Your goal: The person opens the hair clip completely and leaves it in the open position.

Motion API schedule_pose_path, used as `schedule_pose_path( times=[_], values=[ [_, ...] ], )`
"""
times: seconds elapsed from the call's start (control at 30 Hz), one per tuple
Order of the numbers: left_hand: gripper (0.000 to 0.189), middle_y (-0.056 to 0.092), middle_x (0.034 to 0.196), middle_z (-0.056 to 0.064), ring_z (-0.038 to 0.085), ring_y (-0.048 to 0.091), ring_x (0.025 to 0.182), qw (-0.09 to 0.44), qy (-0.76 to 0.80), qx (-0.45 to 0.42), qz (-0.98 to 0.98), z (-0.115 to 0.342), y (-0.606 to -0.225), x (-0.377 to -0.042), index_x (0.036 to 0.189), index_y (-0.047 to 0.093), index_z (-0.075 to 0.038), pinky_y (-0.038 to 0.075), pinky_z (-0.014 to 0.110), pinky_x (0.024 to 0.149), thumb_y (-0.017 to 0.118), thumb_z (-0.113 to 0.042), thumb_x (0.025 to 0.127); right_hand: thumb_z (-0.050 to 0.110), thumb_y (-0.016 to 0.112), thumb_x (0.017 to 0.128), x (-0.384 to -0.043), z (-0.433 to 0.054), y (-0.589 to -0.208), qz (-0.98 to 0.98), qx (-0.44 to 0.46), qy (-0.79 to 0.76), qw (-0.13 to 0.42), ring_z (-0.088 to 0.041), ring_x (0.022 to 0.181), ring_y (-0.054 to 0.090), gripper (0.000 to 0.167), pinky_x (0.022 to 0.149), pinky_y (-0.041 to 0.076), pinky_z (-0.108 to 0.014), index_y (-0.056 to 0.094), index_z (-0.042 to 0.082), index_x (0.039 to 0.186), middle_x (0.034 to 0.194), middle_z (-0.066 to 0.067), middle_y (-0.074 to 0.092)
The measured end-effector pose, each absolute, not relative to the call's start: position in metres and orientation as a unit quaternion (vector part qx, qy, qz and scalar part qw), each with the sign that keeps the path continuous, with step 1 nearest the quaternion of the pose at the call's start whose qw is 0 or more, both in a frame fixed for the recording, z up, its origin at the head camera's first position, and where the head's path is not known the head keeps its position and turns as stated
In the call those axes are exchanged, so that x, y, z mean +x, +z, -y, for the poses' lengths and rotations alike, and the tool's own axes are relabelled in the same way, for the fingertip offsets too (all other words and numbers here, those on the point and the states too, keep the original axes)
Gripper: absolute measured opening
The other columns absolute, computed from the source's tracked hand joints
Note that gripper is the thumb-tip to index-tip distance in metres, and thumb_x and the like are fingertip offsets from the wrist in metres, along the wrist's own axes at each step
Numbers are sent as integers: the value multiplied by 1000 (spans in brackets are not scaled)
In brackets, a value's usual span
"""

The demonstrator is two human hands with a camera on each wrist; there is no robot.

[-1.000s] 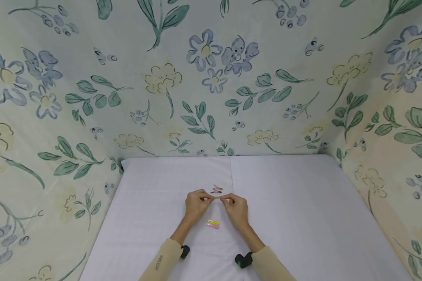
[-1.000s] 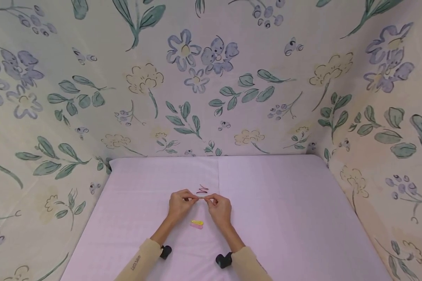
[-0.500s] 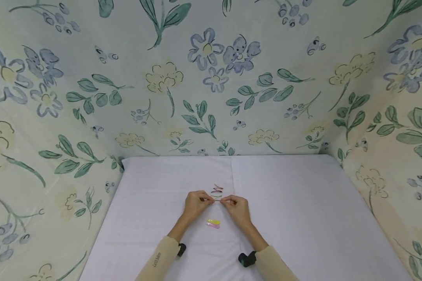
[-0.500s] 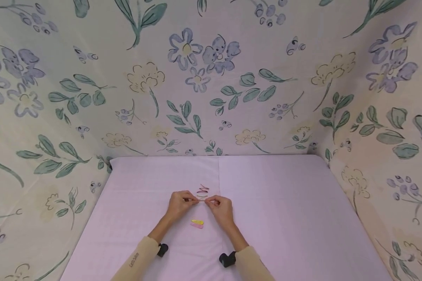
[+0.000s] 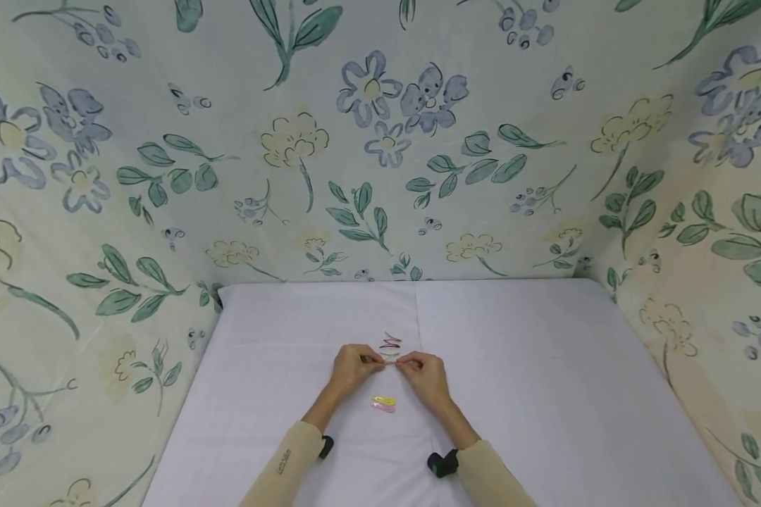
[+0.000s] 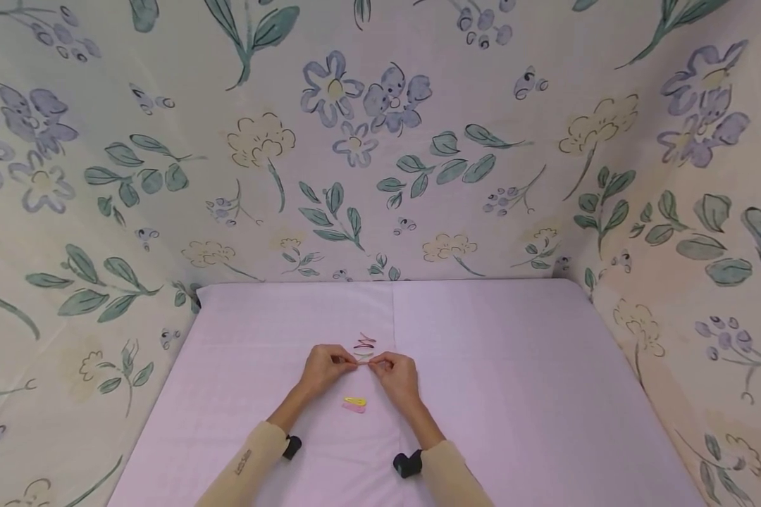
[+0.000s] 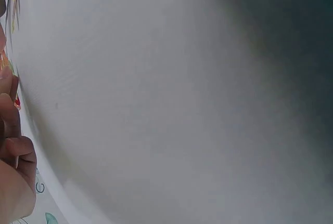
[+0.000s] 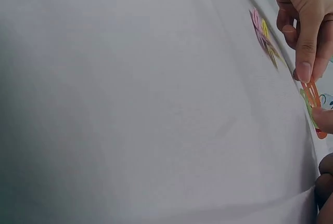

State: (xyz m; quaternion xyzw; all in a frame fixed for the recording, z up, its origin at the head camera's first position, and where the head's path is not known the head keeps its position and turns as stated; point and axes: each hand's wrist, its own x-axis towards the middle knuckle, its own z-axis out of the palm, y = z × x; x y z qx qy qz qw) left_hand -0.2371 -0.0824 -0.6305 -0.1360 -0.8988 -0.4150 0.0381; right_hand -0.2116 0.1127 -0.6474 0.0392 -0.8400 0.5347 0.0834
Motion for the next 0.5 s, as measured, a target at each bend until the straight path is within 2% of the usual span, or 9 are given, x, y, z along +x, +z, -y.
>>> schedule_pose_path(
  times=[0.23,0.5],
  values=[
    [8,79,81,0,0,52,61,51,-406,-141,902,81,-629,-238,79,83,-14,44,17,57,90,-12,77,11,85,85,-215,-112,-646,857,52,505,95,1,50,35,8,48,27,-17,82,4,89,56,4,46],
    [9,77,80,-3,0,52,63,53,-402,-146,903,81,-629,-238,77,82,-15,44,16,59,90,-12,77,12,85,85,-215,-112,-645,872,49,481,81,0,51,35,11,49,27,-18,83,8,95,57,6,45]
  ],
)
